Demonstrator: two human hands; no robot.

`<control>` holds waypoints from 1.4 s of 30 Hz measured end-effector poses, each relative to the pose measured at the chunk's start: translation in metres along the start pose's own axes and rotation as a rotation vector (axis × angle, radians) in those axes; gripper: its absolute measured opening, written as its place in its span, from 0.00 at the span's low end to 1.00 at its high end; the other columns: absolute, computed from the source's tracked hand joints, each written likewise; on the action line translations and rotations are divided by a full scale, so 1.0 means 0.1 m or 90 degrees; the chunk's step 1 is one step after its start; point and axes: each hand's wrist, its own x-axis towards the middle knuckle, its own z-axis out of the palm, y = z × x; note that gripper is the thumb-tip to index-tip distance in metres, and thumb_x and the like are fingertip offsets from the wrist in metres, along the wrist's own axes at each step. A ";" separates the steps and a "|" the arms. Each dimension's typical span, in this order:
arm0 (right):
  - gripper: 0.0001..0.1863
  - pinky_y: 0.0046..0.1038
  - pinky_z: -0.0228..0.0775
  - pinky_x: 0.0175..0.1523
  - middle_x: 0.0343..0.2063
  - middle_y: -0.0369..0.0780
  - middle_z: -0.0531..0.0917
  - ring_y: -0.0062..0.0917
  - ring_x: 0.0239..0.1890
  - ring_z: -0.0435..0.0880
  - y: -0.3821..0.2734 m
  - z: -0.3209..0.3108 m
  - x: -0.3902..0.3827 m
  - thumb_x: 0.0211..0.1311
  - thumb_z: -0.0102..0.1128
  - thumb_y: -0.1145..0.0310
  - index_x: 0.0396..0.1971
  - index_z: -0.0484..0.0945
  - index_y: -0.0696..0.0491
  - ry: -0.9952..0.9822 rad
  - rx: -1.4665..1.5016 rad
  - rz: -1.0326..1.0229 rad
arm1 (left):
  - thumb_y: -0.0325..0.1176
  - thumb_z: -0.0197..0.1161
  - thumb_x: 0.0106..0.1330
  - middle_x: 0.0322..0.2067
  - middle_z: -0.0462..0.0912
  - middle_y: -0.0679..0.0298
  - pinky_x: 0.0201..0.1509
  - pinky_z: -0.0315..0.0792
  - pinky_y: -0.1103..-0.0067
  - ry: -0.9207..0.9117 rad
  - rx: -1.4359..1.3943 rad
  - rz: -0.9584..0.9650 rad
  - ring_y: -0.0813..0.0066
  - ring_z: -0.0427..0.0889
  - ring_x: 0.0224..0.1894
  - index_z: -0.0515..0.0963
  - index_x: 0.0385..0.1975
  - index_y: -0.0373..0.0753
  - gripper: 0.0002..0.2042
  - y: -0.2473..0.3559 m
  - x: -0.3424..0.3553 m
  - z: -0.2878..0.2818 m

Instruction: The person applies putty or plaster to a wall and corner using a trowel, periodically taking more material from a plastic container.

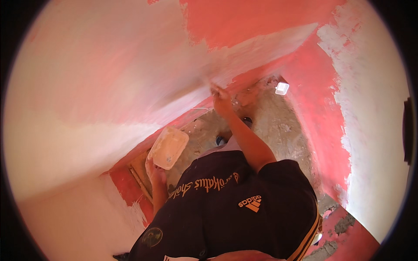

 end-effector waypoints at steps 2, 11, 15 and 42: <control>0.12 0.28 0.75 0.47 0.40 0.39 0.83 0.25 0.39 0.81 0.00 -0.28 -0.08 0.72 0.51 0.72 0.47 0.80 0.60 -0.147 -0.095 0.043 | 0.39 0.51 0.75 0.57 0.77 0.54 0.59 0.77 0.69 -0.046 0.026 0.008 0.61 0.80 0.57 0.67 0.62 0.34 0.21 0.00 -0.01 -0.11; 0.13 0.29 0.70 0.41 0.33 0.38 0.80 0.23 0.36 0.76 0.28 -1.63 2.03 0.71 0.50 0.68 0.44 0.80 0.60 0.314 -0.099 -0.043 | 0.40 0.50 0.74 0.58 0.77 0.55 0.61 0.75 0.68 -0.129 0.041 -0.012 0.61 0.78 0.59 0.68 0.62 0.36 0.21 0.11 0.10 0.01; 0.15 0.34 0.75 0.50 0.39 0.44 0.83 0.33 0.42 0.83 0.54 -0.48 0.84 0.74 0.48 0.66 0.54 0.78 0.52 0.078 -0.268 0.025 | 0.40 0.49 0.75 0.58 0.77 0.56 0.61 0.75 0.68 -0.176 0.079 0.062 0.62 0.78 0.59 0.67 0.63 0.36 0.21 0.22 0.03 0.22; 0.17 0.33 0.77 0.45 0.30 0.41 0.81 0.28 0.34 0.82 0.17 -1.32 1.70 0.75 0.48 0.60 0.54 0.74 0.56 0.314 -0.009 0.160 | 0.41 0.52 0.74 0.56 0.79 0.56 0.60 0.76 0.70 -0.117 0.039 -0.018 0.63 0.80 0.57 0.70 0.61 0.36 0.21 0.24 0.15 0.07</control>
